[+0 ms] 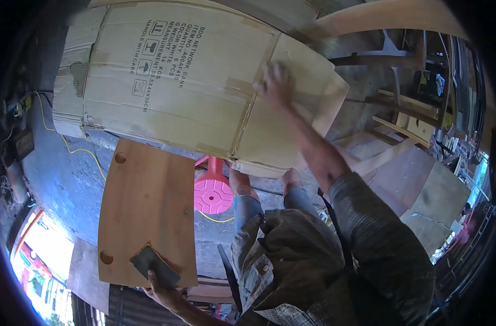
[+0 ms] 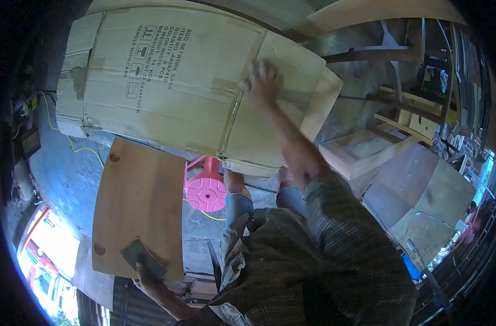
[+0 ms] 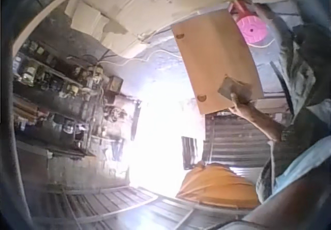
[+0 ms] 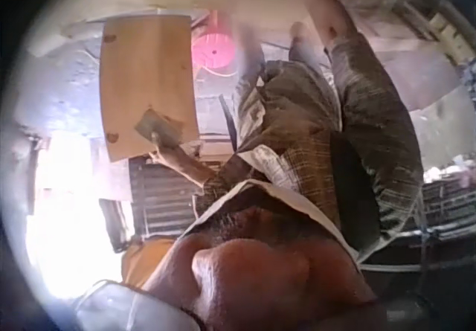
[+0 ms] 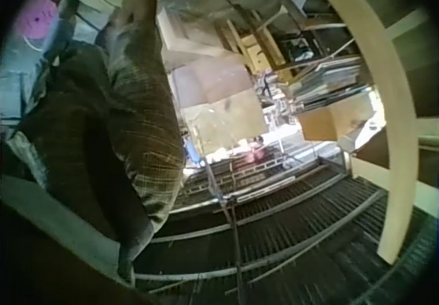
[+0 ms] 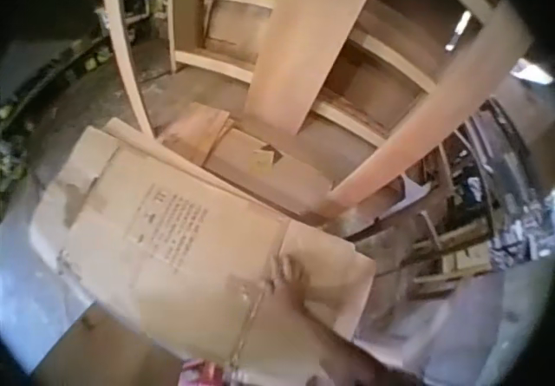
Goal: The person sits on a small pink stool and sands a rectangular wooden board using a sanding block. They hold the board on their lap and rub the surface repeatedly with the sanding block, occasionally flipping the board to work on different areas.
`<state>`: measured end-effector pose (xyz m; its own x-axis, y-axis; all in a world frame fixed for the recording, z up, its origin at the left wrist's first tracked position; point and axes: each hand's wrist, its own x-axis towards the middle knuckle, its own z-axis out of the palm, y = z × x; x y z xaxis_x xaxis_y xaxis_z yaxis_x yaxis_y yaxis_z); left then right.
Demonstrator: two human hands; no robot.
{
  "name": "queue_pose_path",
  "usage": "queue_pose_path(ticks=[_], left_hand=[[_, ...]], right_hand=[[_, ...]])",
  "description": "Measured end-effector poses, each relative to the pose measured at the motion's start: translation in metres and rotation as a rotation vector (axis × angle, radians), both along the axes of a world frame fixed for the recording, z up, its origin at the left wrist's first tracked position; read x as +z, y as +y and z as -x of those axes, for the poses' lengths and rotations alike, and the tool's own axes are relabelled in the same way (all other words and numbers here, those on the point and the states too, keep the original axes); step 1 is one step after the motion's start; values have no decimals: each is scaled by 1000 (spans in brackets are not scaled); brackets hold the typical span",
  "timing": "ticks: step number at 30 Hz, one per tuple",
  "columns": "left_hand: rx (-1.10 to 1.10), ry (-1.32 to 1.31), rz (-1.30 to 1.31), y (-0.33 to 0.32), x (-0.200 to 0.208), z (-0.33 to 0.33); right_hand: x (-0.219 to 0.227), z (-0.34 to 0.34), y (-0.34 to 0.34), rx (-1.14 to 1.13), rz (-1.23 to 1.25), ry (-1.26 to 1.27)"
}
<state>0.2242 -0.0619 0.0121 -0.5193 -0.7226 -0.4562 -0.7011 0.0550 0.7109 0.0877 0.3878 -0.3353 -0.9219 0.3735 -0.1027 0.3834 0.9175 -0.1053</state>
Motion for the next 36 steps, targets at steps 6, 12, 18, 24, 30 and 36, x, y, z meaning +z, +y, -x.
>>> queue_pose_path(ticks=[6, 12, 18, 24, 30, 36], left_hand=[[-111, 85, -8, -3, -2, 1], [-106, 179, -119, 22, -6, 12], [-176, 219, -128, 24, -8, 18], [-116, 297, -337, 24, -24, 11], [21, 364, -622, 37, -109, 31], [24, 355, -992, 118, -252, 76]], right_hand=[[-21, 66, 111, -129, -29, -59], [0, 57, 147, -8, 21, 4], [-9, -3, 196, 63, 170, 236], [11, -72, 250, -124, 151, -98], [23, -91, 156, -131, -163, -144], [8, -143, 70, -42, -46, -201]])
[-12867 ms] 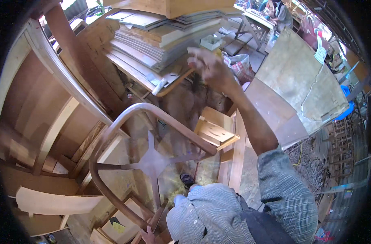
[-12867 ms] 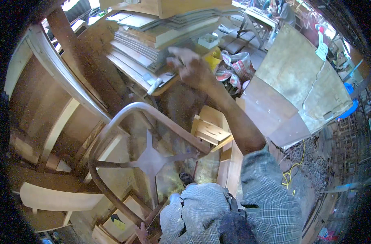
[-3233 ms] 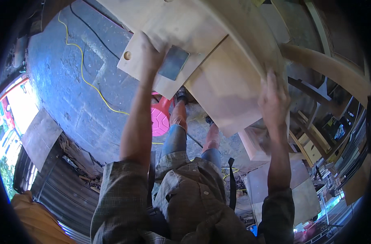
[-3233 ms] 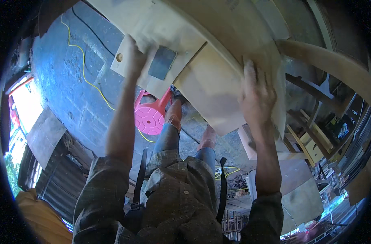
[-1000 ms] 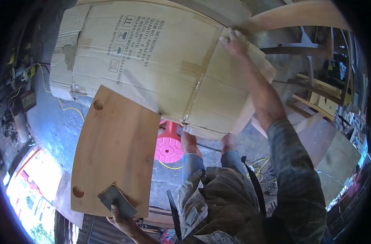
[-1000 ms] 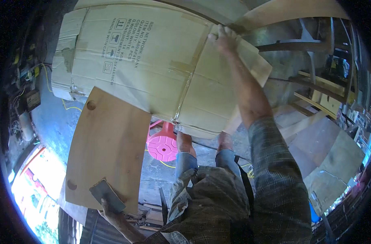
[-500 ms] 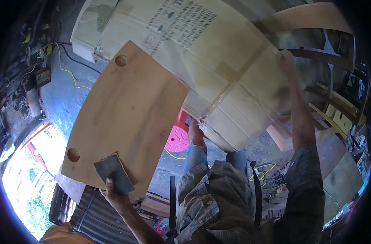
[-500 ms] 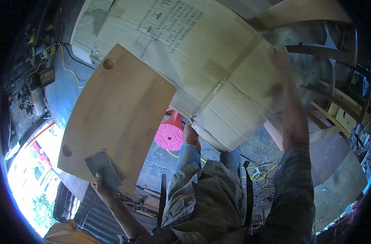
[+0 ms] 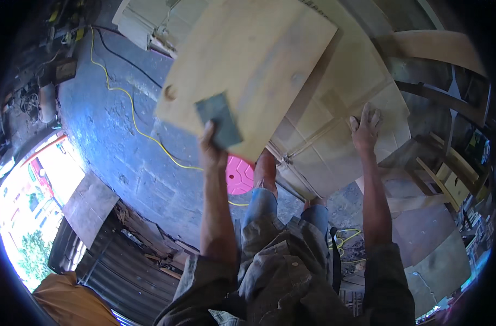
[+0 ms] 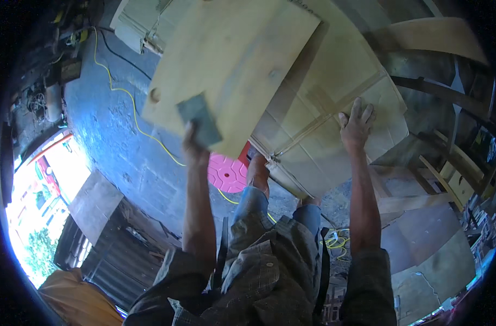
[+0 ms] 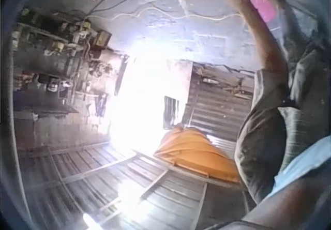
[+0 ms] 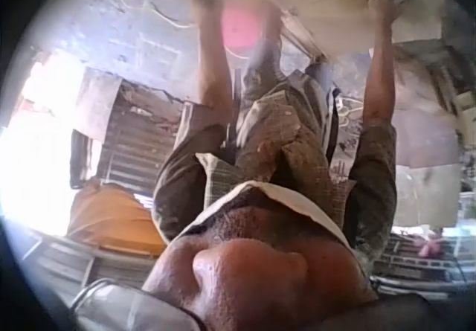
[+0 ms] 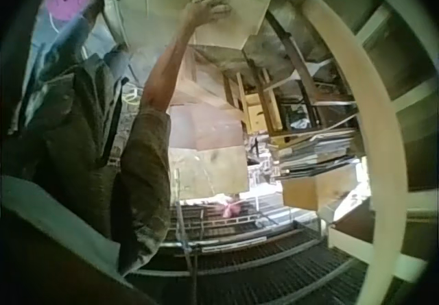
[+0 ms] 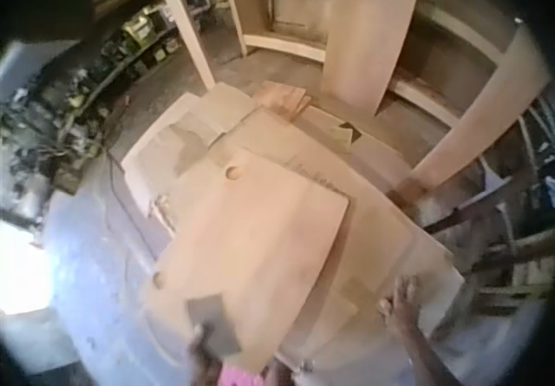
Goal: The person sits on a small pink stool and sands a rectangular wooden board using a sanding block. They hold the board on their lap and rub the surface repeatedly with the sanding block, occasionally flipping the board to work on different areas.
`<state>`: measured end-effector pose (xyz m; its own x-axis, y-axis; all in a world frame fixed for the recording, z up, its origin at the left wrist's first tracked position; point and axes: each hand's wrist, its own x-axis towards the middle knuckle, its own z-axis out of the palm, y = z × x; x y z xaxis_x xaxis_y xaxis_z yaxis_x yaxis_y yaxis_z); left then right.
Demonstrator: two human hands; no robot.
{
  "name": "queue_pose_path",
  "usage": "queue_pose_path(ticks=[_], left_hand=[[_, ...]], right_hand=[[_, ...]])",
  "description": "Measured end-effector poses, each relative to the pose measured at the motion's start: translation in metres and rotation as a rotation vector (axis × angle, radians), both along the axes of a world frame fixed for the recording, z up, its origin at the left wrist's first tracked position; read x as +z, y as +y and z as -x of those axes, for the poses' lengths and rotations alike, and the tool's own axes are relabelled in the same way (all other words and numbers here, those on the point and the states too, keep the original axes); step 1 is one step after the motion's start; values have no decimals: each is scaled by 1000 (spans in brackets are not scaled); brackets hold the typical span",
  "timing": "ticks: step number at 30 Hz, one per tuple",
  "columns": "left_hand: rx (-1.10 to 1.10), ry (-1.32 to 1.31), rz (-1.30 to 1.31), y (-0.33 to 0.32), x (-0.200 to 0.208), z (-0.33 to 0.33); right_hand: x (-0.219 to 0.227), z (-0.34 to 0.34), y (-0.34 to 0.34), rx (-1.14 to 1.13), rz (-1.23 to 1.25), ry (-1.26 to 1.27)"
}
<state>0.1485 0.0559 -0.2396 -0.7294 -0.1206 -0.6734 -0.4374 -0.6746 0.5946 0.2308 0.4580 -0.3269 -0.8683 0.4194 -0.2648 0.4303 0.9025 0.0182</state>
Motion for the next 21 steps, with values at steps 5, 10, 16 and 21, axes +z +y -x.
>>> queue_pose_path(ticks=[5, 10, 16, 21], left_hand=[[-241, -164, 89, 35, -62, 4], [-696, -369, 320, 17, -49, 8], [-973, -194, 475, 12, -31, 21], [-1109, -147, 652, -61, -28, -13]], right_hand=[[1, 0, 12, 25, 94, -114], [-6, 5, 30, 81, 196, -184], [30, 30, 22, -25, 332, -342], [9, 22, 49, -83, 516, -341]])
